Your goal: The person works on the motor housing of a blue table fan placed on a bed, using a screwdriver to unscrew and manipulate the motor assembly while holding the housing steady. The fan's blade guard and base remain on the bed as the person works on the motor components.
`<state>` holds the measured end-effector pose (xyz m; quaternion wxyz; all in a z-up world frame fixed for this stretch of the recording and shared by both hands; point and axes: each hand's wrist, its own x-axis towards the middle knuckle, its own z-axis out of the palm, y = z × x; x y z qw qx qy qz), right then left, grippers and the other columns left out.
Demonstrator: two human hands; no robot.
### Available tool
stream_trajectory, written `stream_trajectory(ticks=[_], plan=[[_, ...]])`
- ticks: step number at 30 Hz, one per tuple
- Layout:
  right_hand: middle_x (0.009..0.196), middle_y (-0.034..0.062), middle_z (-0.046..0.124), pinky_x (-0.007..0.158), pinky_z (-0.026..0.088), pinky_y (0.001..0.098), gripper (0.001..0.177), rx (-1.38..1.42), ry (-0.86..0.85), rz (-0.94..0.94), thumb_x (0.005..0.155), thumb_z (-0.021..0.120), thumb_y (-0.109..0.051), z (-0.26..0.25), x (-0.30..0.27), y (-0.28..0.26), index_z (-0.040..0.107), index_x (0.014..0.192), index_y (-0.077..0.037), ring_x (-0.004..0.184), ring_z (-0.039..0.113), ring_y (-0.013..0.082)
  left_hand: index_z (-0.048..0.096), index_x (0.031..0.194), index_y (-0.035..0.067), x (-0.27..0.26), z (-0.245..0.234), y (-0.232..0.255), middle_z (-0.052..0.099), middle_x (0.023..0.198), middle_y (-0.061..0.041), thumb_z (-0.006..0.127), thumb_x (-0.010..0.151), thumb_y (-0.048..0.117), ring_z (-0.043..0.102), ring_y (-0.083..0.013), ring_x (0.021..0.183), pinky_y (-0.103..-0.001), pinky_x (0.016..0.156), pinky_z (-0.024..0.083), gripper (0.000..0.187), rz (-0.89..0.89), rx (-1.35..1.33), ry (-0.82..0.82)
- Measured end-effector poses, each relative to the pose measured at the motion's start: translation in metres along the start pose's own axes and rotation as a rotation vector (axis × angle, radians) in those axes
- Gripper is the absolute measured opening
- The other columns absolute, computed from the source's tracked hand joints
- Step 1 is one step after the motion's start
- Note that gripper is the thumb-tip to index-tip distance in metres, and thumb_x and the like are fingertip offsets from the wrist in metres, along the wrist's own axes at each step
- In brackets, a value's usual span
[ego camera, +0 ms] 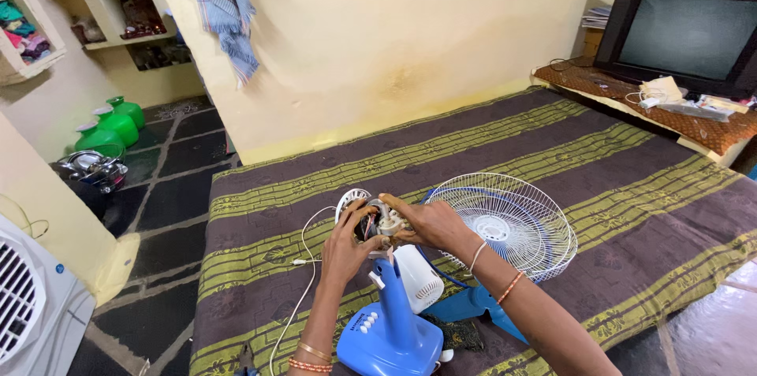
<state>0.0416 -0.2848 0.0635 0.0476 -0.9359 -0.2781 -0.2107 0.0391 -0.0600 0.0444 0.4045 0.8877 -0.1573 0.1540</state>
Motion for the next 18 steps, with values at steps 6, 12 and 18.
stream_trajectory(ticks=[6, 12, 18], plan=[[0.109, 0.0132, 0.075, 0.051, 0.058, 0.0441, 0.096, 0.089, 0.091, -0.017, 0.081, 0.077, -0.049, 0.0, -0.002, -0.005, 0.024, 0.158, -0.028, 0.064, 0.072, 0.0349, 0.067, 0.127, 0.032, 0.001, 0.0, -0.001, 0.052, 0.15, 0.015, 0.09, 0.066, 0.033, 0.063, -0.0223, 0.126, -0.044, 0.1, 0.057, 0.065, -0.002, -0.023, -0.003], [0.123, 0.0012, 0.075, 0.073, 0.059, 0.0433, 0.103, 0.344, -0.007, 0.248, 0.083, 0.074, -0.041, 0.01, -0.009, -0.009, 0.012, 0.164, -0.03, 0.082, 0.074, 0.0284, 0.066, 0.129, 0.028, 0.007, -0.007, -0.01, 0.052, 0.153, 0.014, 0.087, 0.067, 0.025, 0.058, -0.0198, 0.134, -0.042, 0.106, 0.053, 0.066, 0.01, -0.176, -0.083], [0.131, 0.0082, 0.071, 0.087, 0.056, 0.0408, 0.089, 0.612, 0.293, 0.312, 0.085, 0.08, -0.035, 0.049, -0.036, -0.022, 0.033, 0.159, -0.027, 0.106, 0.07, 0.0298, 0.067, 0.127, 0.019, 0.023, -0.007, -0.022, 0.054, 0.152, 0.005, 0.085, 0.068, 0.013, 0.051, -0.0213, 0.142, -0.04, 0.115, 0.043, 0.062, 0.093, -0.293, -0.11]])
